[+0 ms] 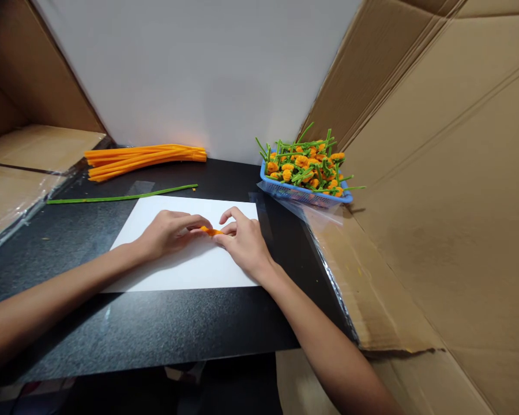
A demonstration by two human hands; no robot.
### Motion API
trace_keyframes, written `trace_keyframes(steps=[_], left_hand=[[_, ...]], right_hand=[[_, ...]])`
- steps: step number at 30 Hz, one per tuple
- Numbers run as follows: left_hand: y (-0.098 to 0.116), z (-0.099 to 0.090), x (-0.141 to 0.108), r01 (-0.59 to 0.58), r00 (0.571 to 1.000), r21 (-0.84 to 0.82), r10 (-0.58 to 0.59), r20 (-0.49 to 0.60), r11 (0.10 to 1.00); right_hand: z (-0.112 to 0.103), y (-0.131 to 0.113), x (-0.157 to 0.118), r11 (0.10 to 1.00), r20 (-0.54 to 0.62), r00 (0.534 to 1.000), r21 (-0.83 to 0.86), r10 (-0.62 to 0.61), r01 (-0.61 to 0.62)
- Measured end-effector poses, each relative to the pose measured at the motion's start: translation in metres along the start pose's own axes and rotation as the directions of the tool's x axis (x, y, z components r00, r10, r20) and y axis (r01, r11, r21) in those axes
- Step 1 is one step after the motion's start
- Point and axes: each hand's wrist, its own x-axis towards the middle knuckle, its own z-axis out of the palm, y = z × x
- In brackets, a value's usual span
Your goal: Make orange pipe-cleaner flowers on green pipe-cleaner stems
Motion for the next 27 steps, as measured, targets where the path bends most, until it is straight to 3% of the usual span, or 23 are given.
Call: trace_keyframes(steps=[16,24,27], left_hand=[[-0.004,-0.001,-0.002,-0.18,0.983,0.047,0.181,-0.017,0.983],[-0.001,0.001,-0.001,-0.13,0.987,0.122,0.14,-0.076,0.984],[-0.002,0.001,-0.001,-0.11,0.988,0.08,0.118,-0.103,0.991]], right_hand=[[0.004,0.001,-0.001,0.999,-0.038,0.998,-0.003,-0.041,0.041],[0.001,-0.007,-0.004,0.989,-0.034,0.99,-0.061,-0.14,0.137],[0.002,-0.009,-0.006,0.975,-0.049,0.98,-0.126,-0.192,0.185]])
